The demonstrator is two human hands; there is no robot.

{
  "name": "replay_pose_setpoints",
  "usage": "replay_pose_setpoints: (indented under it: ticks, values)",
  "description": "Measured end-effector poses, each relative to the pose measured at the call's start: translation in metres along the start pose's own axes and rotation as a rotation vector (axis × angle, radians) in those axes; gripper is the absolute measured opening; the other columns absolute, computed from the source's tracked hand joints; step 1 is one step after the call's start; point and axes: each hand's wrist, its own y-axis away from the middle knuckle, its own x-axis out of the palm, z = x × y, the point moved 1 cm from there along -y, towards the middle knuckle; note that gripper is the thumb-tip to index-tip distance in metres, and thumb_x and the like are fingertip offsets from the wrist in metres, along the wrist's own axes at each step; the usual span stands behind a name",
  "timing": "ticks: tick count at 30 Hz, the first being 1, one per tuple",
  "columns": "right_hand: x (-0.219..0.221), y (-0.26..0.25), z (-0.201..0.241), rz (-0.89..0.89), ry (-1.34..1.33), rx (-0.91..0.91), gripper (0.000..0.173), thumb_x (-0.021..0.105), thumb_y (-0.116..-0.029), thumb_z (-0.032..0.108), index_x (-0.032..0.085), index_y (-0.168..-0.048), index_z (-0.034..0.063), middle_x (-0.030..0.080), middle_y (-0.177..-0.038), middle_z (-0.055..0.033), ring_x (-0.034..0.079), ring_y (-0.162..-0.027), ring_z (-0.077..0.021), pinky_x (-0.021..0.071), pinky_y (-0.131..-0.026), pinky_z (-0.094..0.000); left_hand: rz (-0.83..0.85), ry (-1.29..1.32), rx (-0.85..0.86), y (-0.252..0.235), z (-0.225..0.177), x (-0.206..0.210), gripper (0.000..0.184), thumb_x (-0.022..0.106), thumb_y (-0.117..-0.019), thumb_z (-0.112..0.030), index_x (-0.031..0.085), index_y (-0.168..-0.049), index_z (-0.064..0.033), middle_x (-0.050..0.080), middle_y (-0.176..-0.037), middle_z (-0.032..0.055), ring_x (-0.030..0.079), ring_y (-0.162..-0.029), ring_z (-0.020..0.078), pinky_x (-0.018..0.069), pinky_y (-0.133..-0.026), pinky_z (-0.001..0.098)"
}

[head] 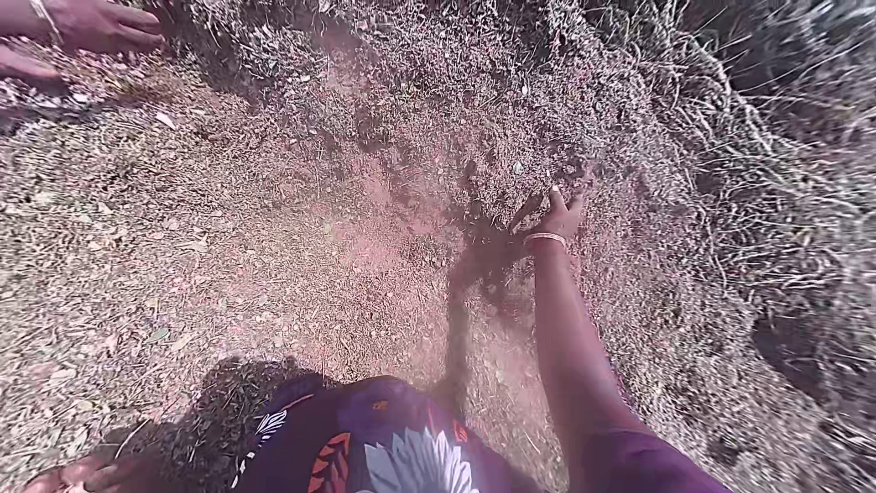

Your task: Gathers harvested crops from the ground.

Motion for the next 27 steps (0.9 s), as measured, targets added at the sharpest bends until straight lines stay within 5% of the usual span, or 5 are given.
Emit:
replay_pose_setpoints:
  ticks: [6, 11, 14, 19, 27]
  values:
    - [-0.003, -0.003, -0.002, 0.129, -0.056, -0.032, 0.090, 0.074, -0.0920, 0.043, 0.029, -0.163, 0.0089, 0.036, -0.165, -0.0169, 0.039, -0.150, -0.0267, 0.0358, -0.121, -0.0475, -0.059, -0.058, -0.018, -0.001, 0.008, -0.004, 0.059, 0.013, -0.1101, -0.030, 0.064, -0.088, -0.0066, 0.072, -0.090, 0.0082, 0.072, -0.083, 0.0138, 0.0612, -0.073, 0.0241]
    - [0.030, 0.084, 0.057, 0.190, 0.562, -0.038, 0.107, 0.071, -0.0894, 0.053, 0.005, -0.168, 0.0212, 0.016, -0.168, -0.0292, 0.024, -0.152, -0.0508, 0.0218, -0.113, -0.0769, 0.050, -0.070, -0.009, 0.007, 0.001, 0.005, 0.060, 0.014, -0.1099, -0.030, 0.065, -0.095, -0.0031, 0.072, -0.095, 0.0130, 0.073, -0.090, 0.0198, 0.0625, -0.079, 0.0291]
    - [0.081, 0.138, 0.056, 0.432, 0.754, -0.458, 0.086, 0.072, -0.0897, 0.042, 0.032, -0.163, 0.0242, 0.028, -0.163, -0.0328, 0.023, -0.150, -0.0571, 0.0106, -0.112, -0.0840, 0.067, -0.091, 0.016, 0.016, -0.005, 0.003, 0.060, 0.014, -0.1111, -0.032, 0.066, -0.099, -0.0045, 0.071, -0.098, 0.0132, 0.073, -0.092, 0.0203, 0.0629, -0.079, 0.0302]
    - [0.145, 0.142, 0.023, 0.582, 0.862, -0.963, 0.043, 0.063, -0.0974, 0.020, 0.063, -0.140, 0.0292, 0.044, -0.160, -0.0176, 0.031, -0.149, -0.0509, 0.0245, -0.110, -0.0794, -0.022, -0.024, 0.074, 0.032, -0.001, 0.005, 0.059, 0.016, -0.1112, -0.031, 0.066, -0.095, -0.0048, 0.072, -0.095, 0.0123, 0.074, -0.088, 0.0187, 0.0632, -0.077, 0.0288]
    - [0.105, 0.091, 0.076, 0.671, 0.407, -0.650, 0.038, 0.068, -0.0963, 0.015, 0.067, -0.133, 0.0049, 0.065, -0.133, -0.0223, 0.064, -0.121, -0.0335, 0.0487, -0.105, -0.0511, -0.058, 0.024, 0.084, 0.032, -0.005, -0.002, 0.056, 0.019, -0.1112, -0.032, 0.065, -0.094, -0.0051, 0.071, -0.093, 0.0116, 0.073, -0.085, 0.0173, 0.0634, -0.073, 0.0275]
